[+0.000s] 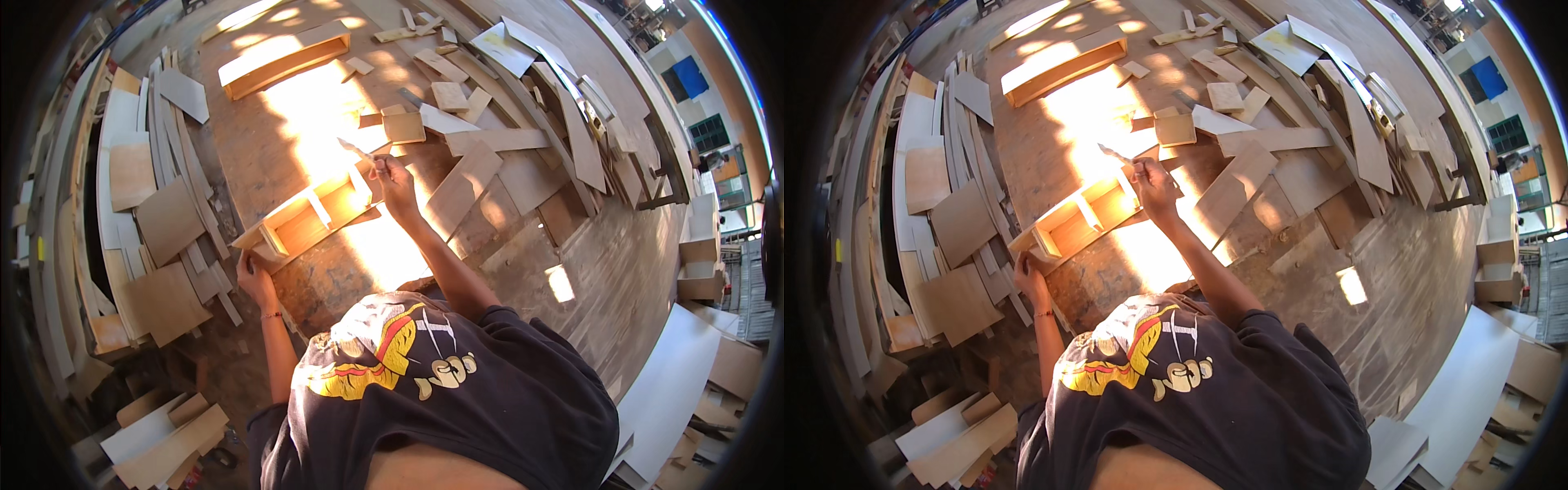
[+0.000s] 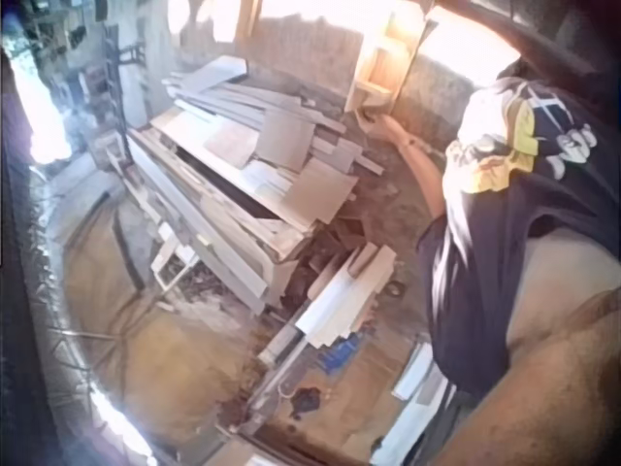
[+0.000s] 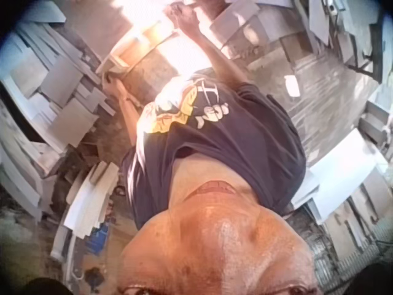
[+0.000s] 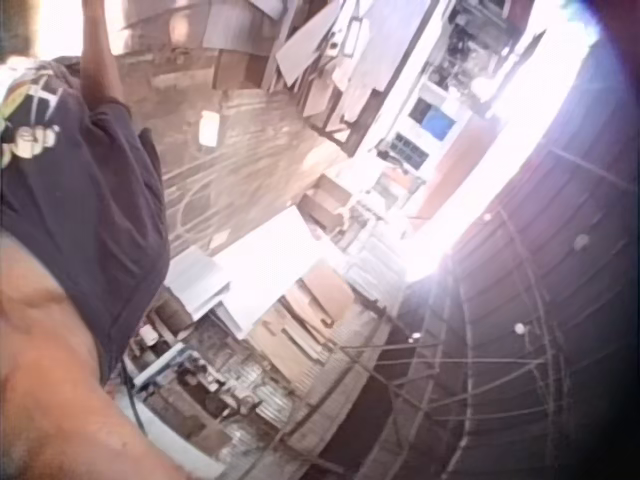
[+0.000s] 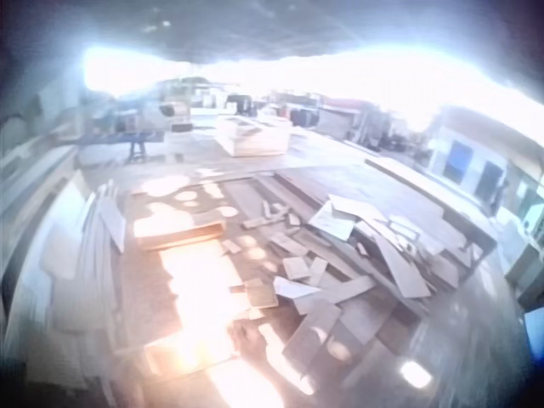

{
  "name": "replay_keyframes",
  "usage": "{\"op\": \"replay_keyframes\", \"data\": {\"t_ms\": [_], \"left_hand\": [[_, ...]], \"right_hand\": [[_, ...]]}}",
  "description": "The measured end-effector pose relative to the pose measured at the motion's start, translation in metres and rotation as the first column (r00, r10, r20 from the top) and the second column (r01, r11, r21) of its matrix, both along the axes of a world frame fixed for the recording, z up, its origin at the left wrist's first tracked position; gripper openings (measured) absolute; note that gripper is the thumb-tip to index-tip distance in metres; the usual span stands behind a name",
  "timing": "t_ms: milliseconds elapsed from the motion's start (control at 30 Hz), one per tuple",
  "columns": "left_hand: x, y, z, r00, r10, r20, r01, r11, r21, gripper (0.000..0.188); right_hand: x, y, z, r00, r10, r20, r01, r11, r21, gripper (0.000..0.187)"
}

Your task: The person applies glue to the edges of wooden boards and joins them together to assemble a wooden organizer with several compartments.

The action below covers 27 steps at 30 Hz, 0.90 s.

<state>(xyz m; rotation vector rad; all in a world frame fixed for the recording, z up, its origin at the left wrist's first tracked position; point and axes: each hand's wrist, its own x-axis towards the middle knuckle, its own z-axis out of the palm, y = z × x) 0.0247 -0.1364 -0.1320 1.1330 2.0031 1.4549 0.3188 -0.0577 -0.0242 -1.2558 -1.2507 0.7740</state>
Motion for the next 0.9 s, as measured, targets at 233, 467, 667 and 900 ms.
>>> {"op": "replay_keyframes", "data": {"t_ms": [233, 467, 667, 900], "left_hand": [[-0.001, 0.001, -0.007, 0.997, 0.031, 0.066, -0.034, 0.998, 0.043, 0.035], [0.007, 0.0, 0.008, 0.993, 0.08, -0.092, -0.072, 0.993, 0.091, 0.041], [0.03, -0.001, 0.045, 0.937, 0.072, -0.341, -0.019, 0.988, 0.156, 0.052], [0.035, 0.001, 0.049, 0.892, 0.056, -0.448, 0.041, 0.978, 0.204, 0.059]], "right_hand": [[-0.034, -0.019, 0.026, 0.944, 0.138, 0.298, -0.152, 0.988, 0.025, 0.016], [-0.056, -0.035, 0.027, 0.891, 0.071, 0.448, -0.148, 0.979, 0.139, 0.025], [-0.071, -0.039, 0.015, 0.901, 0.092, 0.423, -0.14, 0.987, 0.083, 0.023], [-0.079, -0.047, 0.028, 0.854, 0.112, 0.508, -0.152, 0.988, 0.037, 0.026]]}}
